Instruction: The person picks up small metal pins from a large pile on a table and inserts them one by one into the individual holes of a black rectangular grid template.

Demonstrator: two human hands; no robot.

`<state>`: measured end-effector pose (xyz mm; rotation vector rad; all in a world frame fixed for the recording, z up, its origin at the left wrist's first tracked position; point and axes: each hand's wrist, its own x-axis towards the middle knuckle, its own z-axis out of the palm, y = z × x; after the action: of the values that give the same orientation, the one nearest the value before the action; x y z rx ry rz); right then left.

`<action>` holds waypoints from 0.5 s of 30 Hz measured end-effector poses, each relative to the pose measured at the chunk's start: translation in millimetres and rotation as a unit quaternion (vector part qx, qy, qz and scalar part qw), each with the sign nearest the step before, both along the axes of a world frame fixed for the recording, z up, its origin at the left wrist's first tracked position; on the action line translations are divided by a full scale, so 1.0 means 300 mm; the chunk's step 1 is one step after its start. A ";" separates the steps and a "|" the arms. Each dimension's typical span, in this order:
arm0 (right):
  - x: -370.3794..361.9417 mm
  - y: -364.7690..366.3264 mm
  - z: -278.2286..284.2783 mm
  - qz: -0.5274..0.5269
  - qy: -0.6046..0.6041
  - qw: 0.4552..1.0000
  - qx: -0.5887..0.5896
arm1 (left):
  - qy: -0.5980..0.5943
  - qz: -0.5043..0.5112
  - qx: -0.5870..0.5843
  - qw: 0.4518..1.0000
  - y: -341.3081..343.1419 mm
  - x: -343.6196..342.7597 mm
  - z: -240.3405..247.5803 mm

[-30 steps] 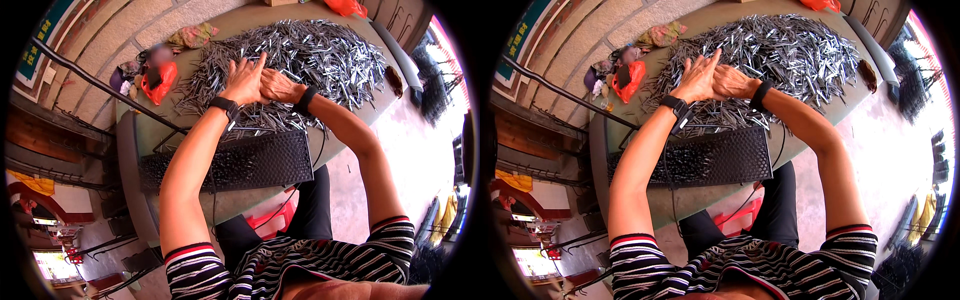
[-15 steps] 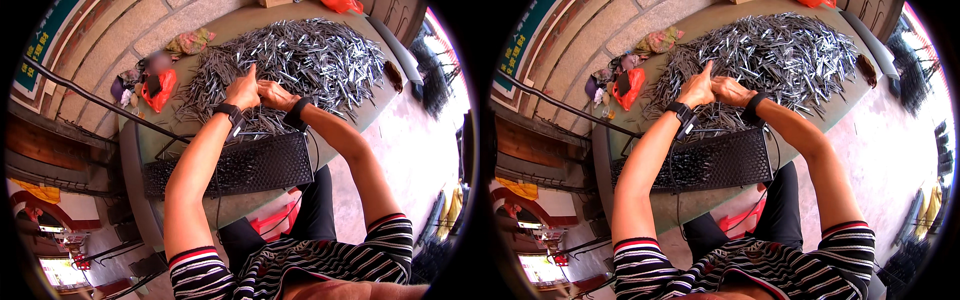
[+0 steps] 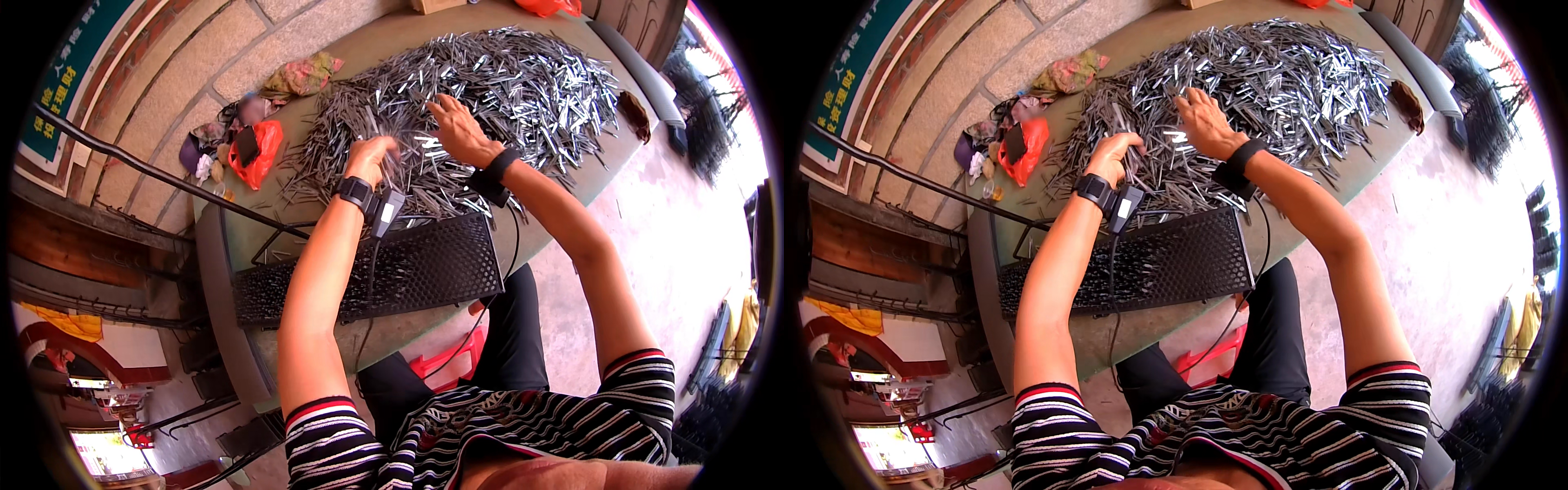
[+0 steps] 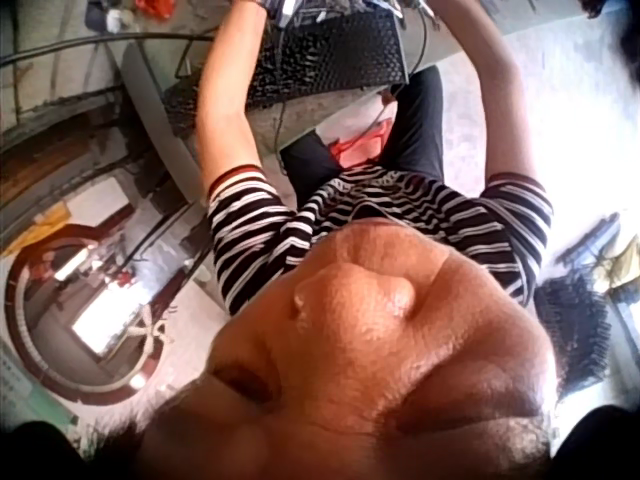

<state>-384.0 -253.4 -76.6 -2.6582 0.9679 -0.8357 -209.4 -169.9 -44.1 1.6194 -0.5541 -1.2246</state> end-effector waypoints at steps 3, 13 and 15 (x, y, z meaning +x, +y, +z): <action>-0.024 0.021 0.022 0.040 -0.091 0.994 -0.047 | 0.178 0.028 -0.071 0.981 0.009 0.018 -0.012; 0.065 0.241 0.053 0.090 -0.517 0.666 0.530 | 0.223 0.238 -0.283 0.902 0.012 -0.176 0.061; 0.076 0.217 0.062 0.059 -0.534 0.672 0.509 | 0.221 0.257 -0.304 0.890 0.015 -0.207 0.097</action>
<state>-361.2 -188.3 -58.1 -0.9378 0.5745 -1.1011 -271.5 -165.3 -14.9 0.8309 -0.1611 -0.8515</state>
